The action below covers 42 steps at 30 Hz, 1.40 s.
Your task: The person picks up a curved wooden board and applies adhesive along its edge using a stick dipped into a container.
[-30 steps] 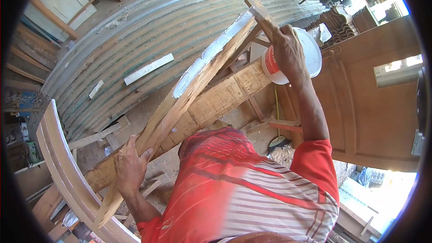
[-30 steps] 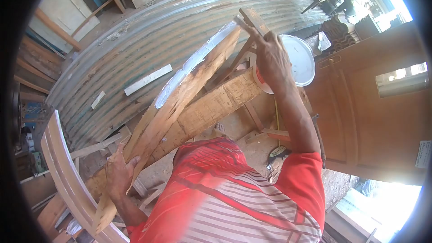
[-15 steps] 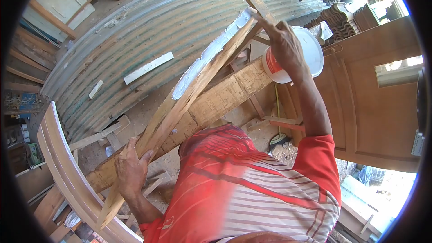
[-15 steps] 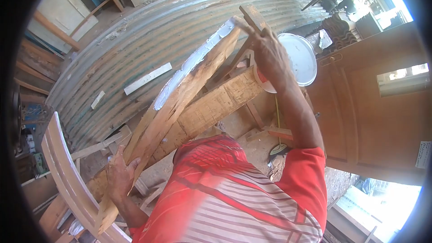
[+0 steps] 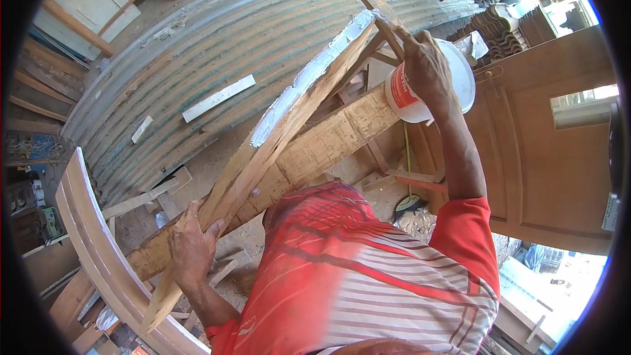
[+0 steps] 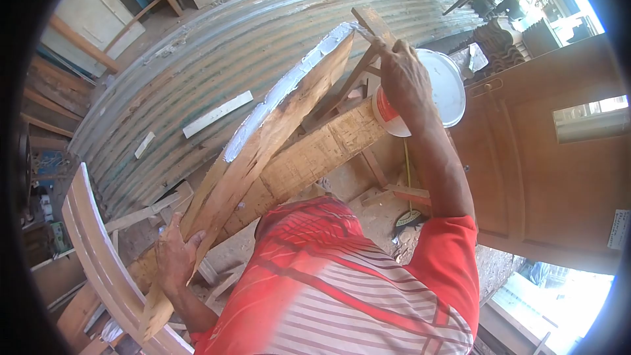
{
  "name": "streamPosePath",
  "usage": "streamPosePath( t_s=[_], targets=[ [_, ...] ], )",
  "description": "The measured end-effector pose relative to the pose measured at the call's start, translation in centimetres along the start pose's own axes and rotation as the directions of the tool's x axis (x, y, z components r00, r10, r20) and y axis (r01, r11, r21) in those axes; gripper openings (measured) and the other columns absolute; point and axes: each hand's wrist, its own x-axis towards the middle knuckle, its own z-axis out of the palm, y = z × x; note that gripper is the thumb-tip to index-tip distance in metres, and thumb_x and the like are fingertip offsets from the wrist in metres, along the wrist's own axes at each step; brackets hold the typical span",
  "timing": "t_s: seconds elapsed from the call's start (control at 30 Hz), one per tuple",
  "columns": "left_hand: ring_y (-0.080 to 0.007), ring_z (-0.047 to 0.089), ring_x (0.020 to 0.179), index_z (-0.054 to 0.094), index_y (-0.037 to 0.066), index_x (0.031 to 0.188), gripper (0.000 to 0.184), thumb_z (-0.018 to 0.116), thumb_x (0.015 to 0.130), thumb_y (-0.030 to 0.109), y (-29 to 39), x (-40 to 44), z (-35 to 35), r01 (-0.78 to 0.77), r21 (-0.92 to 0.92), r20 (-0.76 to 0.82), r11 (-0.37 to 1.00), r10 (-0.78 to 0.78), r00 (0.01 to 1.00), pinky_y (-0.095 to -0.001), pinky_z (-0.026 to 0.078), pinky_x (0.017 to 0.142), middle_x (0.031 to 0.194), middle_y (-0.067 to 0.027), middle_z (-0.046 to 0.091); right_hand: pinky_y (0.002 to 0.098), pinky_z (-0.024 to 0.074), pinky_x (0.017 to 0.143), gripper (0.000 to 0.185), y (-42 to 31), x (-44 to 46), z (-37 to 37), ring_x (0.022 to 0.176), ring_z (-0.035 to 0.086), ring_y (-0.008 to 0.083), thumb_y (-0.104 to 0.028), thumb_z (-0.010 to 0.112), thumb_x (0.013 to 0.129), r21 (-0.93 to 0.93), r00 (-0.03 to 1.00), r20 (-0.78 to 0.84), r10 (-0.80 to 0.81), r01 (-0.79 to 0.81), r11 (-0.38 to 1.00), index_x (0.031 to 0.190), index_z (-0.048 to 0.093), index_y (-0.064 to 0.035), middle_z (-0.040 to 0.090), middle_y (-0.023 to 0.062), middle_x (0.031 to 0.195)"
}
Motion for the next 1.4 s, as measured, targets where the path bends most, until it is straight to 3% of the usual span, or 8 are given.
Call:
streamPosePath(
  t_s=[0.4, 0.5, 0.73, 0.83, 0.97, 1.0, 1.23, 1.4],
  targets=[
    [-0.0483, 0.067, 0.107, 0.061, 0.002, 0.131, 0.052, 0.082, 0.088, 0.022, 0.1, -0.1, -0.1, -0.011, 0.02, -0.008, 1.0, 0.011, 1.0, -0.0524, 0.051, 0.091, 0.113, -0.0279, 0.071, 0.0469, 0.0571, 0.084, 0.051, -0.4, 0.9, -0.5, 0.104, 0.07, 0.0347, 0.0, 0.055, 0.096, 0.016, 0.989, -0.097, -0.109, 0.111, 0.994, 0.142, 0.061, -0.0206, 0.066, 0.0148, 0.106],
    [-0.0483, 0.067, 0.108, 0.061, 0.002, 0.132, 0.053, 0.082, 0.088, 0.021, -0.2, 0.0, 0.0, -0.022, 0.017, -0.014, 1.0, 0.022, 1.0, -0.0522, 0.051, 0.091, 0.114, -0.0282, 0.071, 0.0459, 0.0576, 0.084, 0.051, 0.2, 0.7, -0.2, 0.103, 0.07, 0.0336, 0.0, 0.054, 0.096, -0.015, 0.996, 0.005, -0.089, 0.089, 0.996, 0.143, 0.06, -0.0201, 0.067, 0.015, 0.106],
    [-0.0486, 0.067, 0.108, 0.06, 0.001, 0.132, 0.055, 0.083, 0.087, 0.022, -0.6, 0.3, 0.4, -0.011, 0.012, -0.011, 1.0, 0.011, 1.0, -0.0524, 0.051, 0.091, 0.114, -0.0287, 0.071, 0.0497, 0.0545, 0.075, 0.038, 0.4, -1.5, 1.3, 0.085, 0.07, 0.038, -0.007, 0.056, 0.102, 0.119, 0.976, -0.151, -0.158, 0.176, 0.977, 0.139, 0.063, -0.0116, 0.067, 0.0182, 0.099],
    [-0.0489, 0.067, 0.108, 0.06, 0.001, 0.132, 0.055, 0.083, 0.087, 0.023, -0.8, 0.1, 0.4, -0.022, 0.04, -0.028, 0.999, 0.023, 0.999, -0.0526, 0.051, 0.092, 0.113, -0.029, 0.071, 0.0499, 0.0545, 0.076, 0.038, -0.2, -1.1, 0.1, 0.085, 0.07, 0.0383, -0.007, 0.056, 0.103, 0.159, 0.989, -0.142, -0.043, 0.066, 0.985, 0.139, 0.064, -0.0121, 0.067, 0.0175, 0.099],
    [-0.0489, 0.067, 0.107, 0.06, 0.002, 0.133, 0.055, 0.082, 0.088, 0.025, -0.3, 0.4, -0.2, -0.005, 0.008, 0.012, 1.0, 0.005, 1.0, -0.0529, 0.051, 0.092, 0.111, -0.0293, 0.072, 0.0491, 0.0569, 0.079, 0.039, 0.1, -1.6, 0.7, 0.091, 0.071, 0.0387, -0.005, 0.053, 0.1, 0.143, 0.981, -0.115, -0.154, 0.17, 0.975, 0.138, 0.062, -0.0119, 0.068, 0.0168, 0.102],
    [-0.049, 0.067, 0.107, 0.06, 0.003, 0.133, 0.055, 0.082, 0.088, 0.025, -0.4, 0.2, 0.0, -0.009, 0.025, -0.007, 1.0, 0.009, 1.0, -0.0531, 0.051, 0.092, 0.11, -0.0293, 0.072, 0.0486, 0.0566, 0.079, 0.037, -1.0, -1.7, -1.0, 0.09, 0.071, 0.0376, -0.006, 0.054, 0.1, 0.18, 0.999, -0.013, -0.044, 0.046, 0.983, 0.136, 0.063, -0.0099, 0.068, 0.0169, 0.102],
    [-0.0497, 0.066, 0.106, 0.06, 0.003, 0.133, 0.055, 0.083, 0.087, 0.026, -0.6, 0.4, 0.1, -0.002, 0.028, -0.02, 1.0, 0.002, 1.0, -0.054, 0.05, 0.091, 0.11, -0.0297, 0.071, 0.0492, 0.0557, 0.075, 0.036, 0.3, -0.1, 0.1, 0.085, 0.071, 0.0379, -0.008, 0.056, 0.101, 0.256, 0.99, -0.099, -0.102, 0.124, 0.959, 0.135, 0.065, -0.0151, 0.067, 0.017, 0.096],
    [-0.049, 0.067, 0.106, 0.061, 0.003, 0.132, 0.055, 0.083, 0.087, 0.025, -0.3, 0.3, 0.0, -0.008, 0.051, -0.025, 0.999, 0.009, 1.0, -0.0529, 0.051, 0.091, 0.111, -0.0291, 0.071, 0.047, 0.0523, 0.081, 0.037, 1.3, 1.4, 0.8, 0.094, 0.068, 0.0362, -0.008, 0.056, 0.103, 0.059, 0.977, -0.135, -0.167, 0.176, 0.983, 0.137, 0.068, -0.0153, 0.068, 0.0153, 0.098]
  ],
)
